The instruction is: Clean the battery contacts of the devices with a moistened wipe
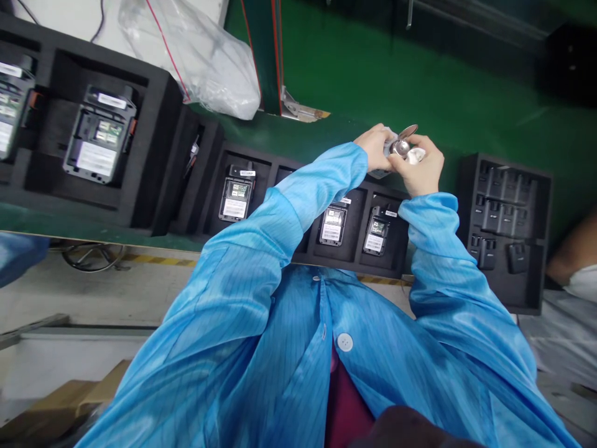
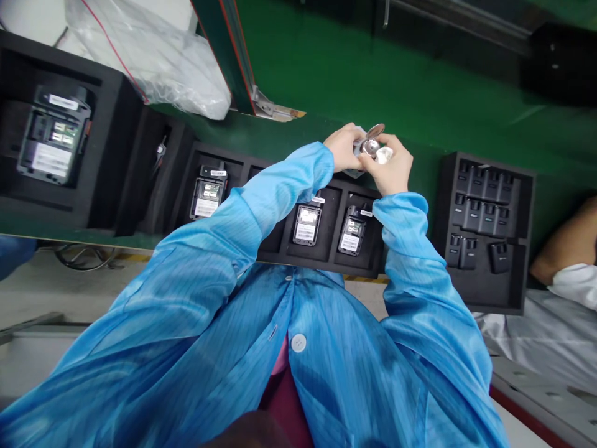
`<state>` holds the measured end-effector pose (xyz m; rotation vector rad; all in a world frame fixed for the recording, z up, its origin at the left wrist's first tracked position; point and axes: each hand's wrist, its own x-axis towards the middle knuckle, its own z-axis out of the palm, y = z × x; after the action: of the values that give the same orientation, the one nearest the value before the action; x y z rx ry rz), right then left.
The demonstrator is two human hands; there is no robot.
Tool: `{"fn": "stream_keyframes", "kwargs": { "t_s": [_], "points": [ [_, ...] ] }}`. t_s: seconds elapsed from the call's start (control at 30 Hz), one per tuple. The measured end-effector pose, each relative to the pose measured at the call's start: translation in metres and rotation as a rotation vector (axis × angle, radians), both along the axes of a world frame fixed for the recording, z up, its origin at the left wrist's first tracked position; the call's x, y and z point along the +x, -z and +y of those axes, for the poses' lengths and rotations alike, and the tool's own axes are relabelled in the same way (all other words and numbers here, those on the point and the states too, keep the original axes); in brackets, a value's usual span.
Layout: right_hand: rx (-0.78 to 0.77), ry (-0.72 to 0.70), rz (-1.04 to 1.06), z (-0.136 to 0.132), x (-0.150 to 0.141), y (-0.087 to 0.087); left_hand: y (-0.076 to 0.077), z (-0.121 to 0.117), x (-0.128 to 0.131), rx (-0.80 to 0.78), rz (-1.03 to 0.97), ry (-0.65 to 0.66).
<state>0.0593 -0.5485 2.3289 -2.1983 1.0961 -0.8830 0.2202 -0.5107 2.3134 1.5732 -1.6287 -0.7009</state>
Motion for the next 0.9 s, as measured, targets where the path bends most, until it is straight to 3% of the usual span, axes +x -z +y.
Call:
{"fn": "stream_keyframes", "kwargs": {
  "t_s": [0.4, 0.6, 0.9],
  "points": [
    [0.049, -0.113, 0.05, -0.008, -0.003, -0.011, -0.01, 0.001, 0.002, 0.055, -0.026, 0.021],
    [0.02, 0.032, 0.048, -0.012, 0.0, -0.01, -0.018, 0.006, 0.001, 0.103, -0.012, -0.009],
    [0.054, 0.002, 0.002, -0.005, 0.003, -0.012, -0.011, 0.003, 0.001, 0.069, 0.017, 0.013]
  ]
}}
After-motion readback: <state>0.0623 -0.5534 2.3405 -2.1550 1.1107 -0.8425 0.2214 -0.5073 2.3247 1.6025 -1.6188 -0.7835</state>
